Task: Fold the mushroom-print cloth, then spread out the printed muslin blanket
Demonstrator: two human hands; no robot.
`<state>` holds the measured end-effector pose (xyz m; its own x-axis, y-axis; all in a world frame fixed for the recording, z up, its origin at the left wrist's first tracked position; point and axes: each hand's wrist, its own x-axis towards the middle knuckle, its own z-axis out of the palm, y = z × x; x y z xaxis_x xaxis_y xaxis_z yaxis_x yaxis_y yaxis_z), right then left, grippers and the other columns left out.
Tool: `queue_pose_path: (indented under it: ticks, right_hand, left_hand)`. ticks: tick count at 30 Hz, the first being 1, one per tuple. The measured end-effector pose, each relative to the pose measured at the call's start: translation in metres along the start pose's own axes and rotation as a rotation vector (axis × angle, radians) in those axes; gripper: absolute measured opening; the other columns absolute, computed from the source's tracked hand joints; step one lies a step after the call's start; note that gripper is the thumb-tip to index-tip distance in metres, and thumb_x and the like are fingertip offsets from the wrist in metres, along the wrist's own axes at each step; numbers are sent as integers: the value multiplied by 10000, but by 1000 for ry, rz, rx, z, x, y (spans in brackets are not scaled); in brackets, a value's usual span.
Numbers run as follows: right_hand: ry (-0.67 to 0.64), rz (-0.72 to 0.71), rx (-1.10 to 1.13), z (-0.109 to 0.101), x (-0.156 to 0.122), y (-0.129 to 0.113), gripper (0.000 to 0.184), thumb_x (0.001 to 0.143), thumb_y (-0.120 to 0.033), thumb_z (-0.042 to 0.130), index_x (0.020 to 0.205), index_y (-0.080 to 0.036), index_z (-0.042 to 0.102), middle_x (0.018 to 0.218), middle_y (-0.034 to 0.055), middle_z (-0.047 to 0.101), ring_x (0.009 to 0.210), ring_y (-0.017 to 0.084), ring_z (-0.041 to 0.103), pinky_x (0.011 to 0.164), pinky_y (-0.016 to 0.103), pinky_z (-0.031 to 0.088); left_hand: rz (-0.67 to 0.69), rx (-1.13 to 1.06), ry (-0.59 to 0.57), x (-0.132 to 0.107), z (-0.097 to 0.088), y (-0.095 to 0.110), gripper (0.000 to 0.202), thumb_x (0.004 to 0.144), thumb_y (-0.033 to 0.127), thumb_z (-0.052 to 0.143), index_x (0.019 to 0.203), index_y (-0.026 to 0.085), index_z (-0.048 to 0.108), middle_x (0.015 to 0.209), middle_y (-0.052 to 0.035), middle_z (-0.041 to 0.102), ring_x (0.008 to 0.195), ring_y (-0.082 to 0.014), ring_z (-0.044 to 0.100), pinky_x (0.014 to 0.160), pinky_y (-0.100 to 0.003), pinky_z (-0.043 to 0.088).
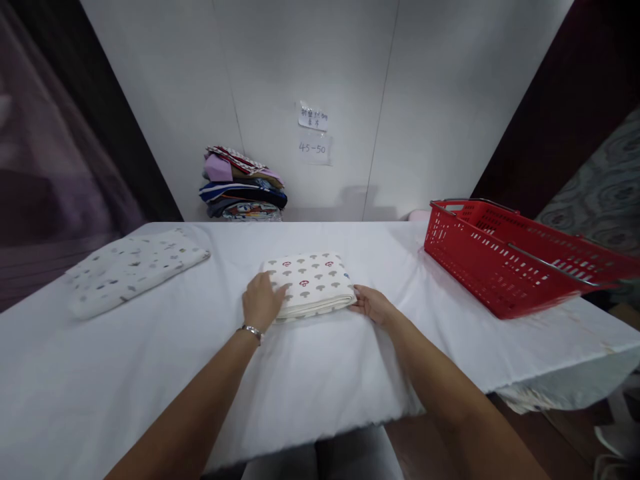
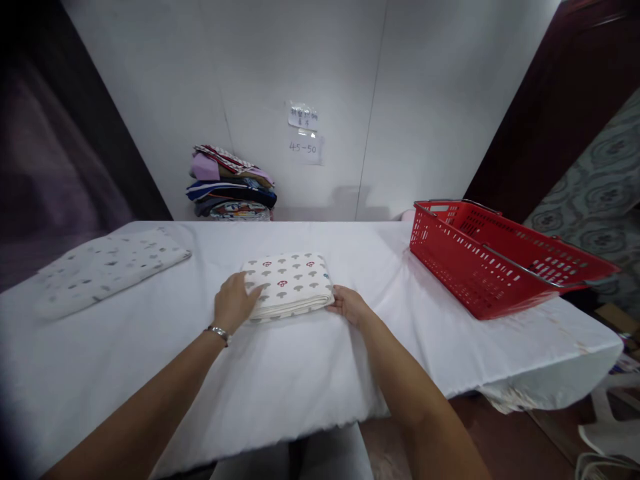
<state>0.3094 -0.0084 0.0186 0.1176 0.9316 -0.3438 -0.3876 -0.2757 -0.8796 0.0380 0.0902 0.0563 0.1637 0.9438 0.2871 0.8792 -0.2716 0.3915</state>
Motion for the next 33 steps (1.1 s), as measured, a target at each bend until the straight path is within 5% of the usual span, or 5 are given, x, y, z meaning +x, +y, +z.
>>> queue_pose_path:
  ticks: [5,8,13,22,33]
  right_hand:
    - [52,-107,108,3,-18,14,416,721,-208,642,1118,-171,528,901,60,680,786,162,658,813,345,534]
    - [90,-190,108,5,-17,22,470,664,-199,689,1109,-178,537,845,40,677,787,169,649,769,330,543]
    - [109,-301,61,7,-9,31,498,608,-249,724,1077,-196,563,890,37,667,791,166,630,672,297,533]
    - [172,-352,-57,11,-5,34,479,606,-295,688,1058,-184,575,879,32,650,735,159,610,581,271,513]
    - [176,-386,-143,15,-6,34,399,632,-263,616,1020,-172,592,758,8,645,634,136,596,556,254,486]
  left_hand:
    - [548,-131,-210,-29,24,57,341,836,305,482,1164,228,534,1257,-60,527,1181,-217,446,1024,-356,325]
    - [695,-189,-240,-38,43,86,303,843,246,468,1135,251,551,1217,-39,546,1158,-198,454,1004,-360,334]
    - [654,-192,-205,-34,59,101,247,852,242,464,1075,228,568,1088,-53,588,1038,-204,504,917,-355,379]
    - [666,-118,-242,-29,56,102,233,857,256,458,1063,231,565,1038,-47,577,977,-201,500,869,-341,378]
    - [553,-99,-117,-46,72,109,239,867,238,443,1067,227,574,1042,-57,583,966,-210,500,839,-353,389]
